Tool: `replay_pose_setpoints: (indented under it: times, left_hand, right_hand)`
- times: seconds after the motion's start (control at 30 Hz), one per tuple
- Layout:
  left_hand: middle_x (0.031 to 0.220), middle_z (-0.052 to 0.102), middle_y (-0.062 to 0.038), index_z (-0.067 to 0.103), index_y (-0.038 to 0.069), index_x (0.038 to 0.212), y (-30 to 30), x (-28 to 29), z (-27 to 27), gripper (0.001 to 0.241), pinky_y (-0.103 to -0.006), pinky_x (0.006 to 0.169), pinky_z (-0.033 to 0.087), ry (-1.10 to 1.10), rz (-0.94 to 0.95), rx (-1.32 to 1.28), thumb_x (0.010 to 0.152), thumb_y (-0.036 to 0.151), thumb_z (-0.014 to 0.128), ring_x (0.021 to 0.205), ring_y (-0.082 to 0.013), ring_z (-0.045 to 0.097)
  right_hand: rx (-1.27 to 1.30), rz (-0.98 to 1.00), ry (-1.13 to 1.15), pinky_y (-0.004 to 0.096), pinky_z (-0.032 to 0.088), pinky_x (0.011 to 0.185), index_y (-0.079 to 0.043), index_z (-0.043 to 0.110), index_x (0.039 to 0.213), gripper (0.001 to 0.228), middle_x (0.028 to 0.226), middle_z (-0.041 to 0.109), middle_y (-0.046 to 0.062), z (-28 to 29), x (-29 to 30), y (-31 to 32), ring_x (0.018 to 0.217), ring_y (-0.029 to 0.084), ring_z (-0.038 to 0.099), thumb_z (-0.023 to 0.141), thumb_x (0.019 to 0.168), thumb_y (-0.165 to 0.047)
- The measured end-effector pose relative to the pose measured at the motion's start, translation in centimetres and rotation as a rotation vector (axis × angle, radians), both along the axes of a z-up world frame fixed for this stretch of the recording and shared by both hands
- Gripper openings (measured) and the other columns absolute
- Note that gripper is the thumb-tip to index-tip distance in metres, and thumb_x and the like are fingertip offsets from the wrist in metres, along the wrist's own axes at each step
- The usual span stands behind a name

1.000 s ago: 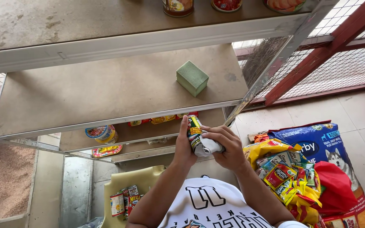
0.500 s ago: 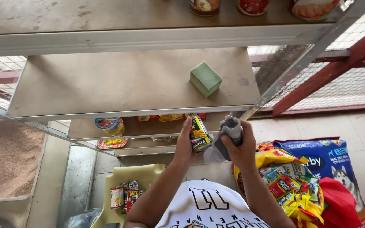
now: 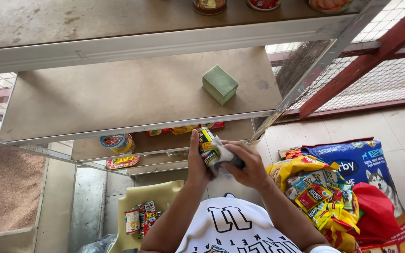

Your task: Wiping canned goods with a cloth and placing them on a shelf.

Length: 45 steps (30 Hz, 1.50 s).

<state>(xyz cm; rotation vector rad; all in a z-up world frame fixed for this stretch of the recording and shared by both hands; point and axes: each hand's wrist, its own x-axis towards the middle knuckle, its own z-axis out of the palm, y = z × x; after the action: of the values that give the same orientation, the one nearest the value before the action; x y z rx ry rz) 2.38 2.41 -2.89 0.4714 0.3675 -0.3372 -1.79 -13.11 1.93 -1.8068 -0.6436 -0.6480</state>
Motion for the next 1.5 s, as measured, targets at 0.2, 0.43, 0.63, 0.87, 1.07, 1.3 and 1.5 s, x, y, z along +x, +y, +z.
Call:
replay_pose_setpoints:
  times: [0.2,0.43,0.63,0.87,1.07,1.3,1.5]
  left_hand:
    - [0.093,0.072,-0.010,0.068,0.005,0.104,-1.0,-1.3,2.7,0.051,-0.0322,0.073,0.060,-0.059,0.042,0.150,0.096,0.055,0.064,0.076,-0.0168,0.072]
    - [0.086,0.069,-0.010,0.067,0.007,0.103,-1.9,-1.6,2.1,0.054,-0.0305,0.067,0.058,-0.068,0.081,0.171,0.094,0.061,0.064,0.072,-0.0196,0.071]
    - [0.084,0.066,-0.006,0.065,0.009,0.102,-2.0,-1.9,3.7,0.045,-0.0278,0.066,0.057,-0.099,0.055,0.236,0.098,0.054,0.062,0.072,-0.0155,0.069]
    - [0.085,0.065,-0.010,0.061,0.009,0.102,-2.0,-1.9,2.7,0.048,-0.0333,0.067,0.060,-0.134,0.084,0.198,0.097,0.057,0.062,0.073,-0.0201,0.069]
    - [0.084,0.064,-0.008,0.059,0.010,0.099,-2.5,-2.4,4.1,0.046,-0.0315,0.065,0.061,-0.173,0.077,0.168,0.098,0.056,0.062,0.072,-0.0171,0.069]
    - [0.085,0.065,-0.009,0.060,0.009,0.101,-1.4,-2.3,4.5,0.050,-0.0314,0.067,0.061,-0.211,0.039,0.212,0.096,0.058,0.062,0.074,-0.0171,0.069]
    - [0.086,0.064,-0.012,0.060,0.003,0.102,-1.5,-2.6,2.7,0.050,-0.0352,0.067,0.061,-0.167,-0.009,0.235,0.100,0.053,0.060,0.073,-0.0215,0.069]
  right_hand:
    - [-0.060,0.056,0.122,0.053,0.047,0.104,0.003,0.054,0.135,0.071,0.141,0.059,0.025,0.8,-0.5,0.4,0.128,0.043,0.060,0.082,0.085,-0.039]
    - [-0.011,-0.049,-0.055,0.044,0.057,0.089,-0.001,0.073,0.109,0.024,0.117,0.076,0.017,0.2,-0.6,-0.3,0.105,0.038,0.075,0.073,0.088,-0.011]
    - [0.040,-0.052,-0.006,0.049,0.054,0.092,0.000,0.069,0.115,0.037,0.125,0.072,0.021,0.5,-0.8,0.1,0.113,0.040,0.072,0.080,0.086,-0.020]
    - [-0.005,-0.017,-0.050,0.050,0.055,0.090,0.002,0.067,0.115,0.043,0.122,0.071,0.022,-1.3,0.3,-1.7,0.107,0.042,0.072,0.081,0.076,-0.009]
    - [0.134,-0.051,-0.100,0.048,0.052,0.095,0.005,0.059,0.118,0.051,0.123,0.066,0.025,-0.1,-0.1,-0.9,0.112,0.040,0.067,0.085,0.079,-0.014]
    - [0.115,-0.085,-0.202,0.048,0.053,0.089,0.005,0.063,0.109,0.036,0.112,0.069,0.024,-1.0,0.4,-1.2,0.098,0.040,0.068,0.078,0.083,-0.014]
    - [0.025,-0.091,-0.253,0.055,0.053,0.092,0.007,0.062,0.113,0.052,0.117,0.065,0.029,1.8,-0.4,-0.5,0.105,0.048,0.065,0.083,0.084,-0.031]
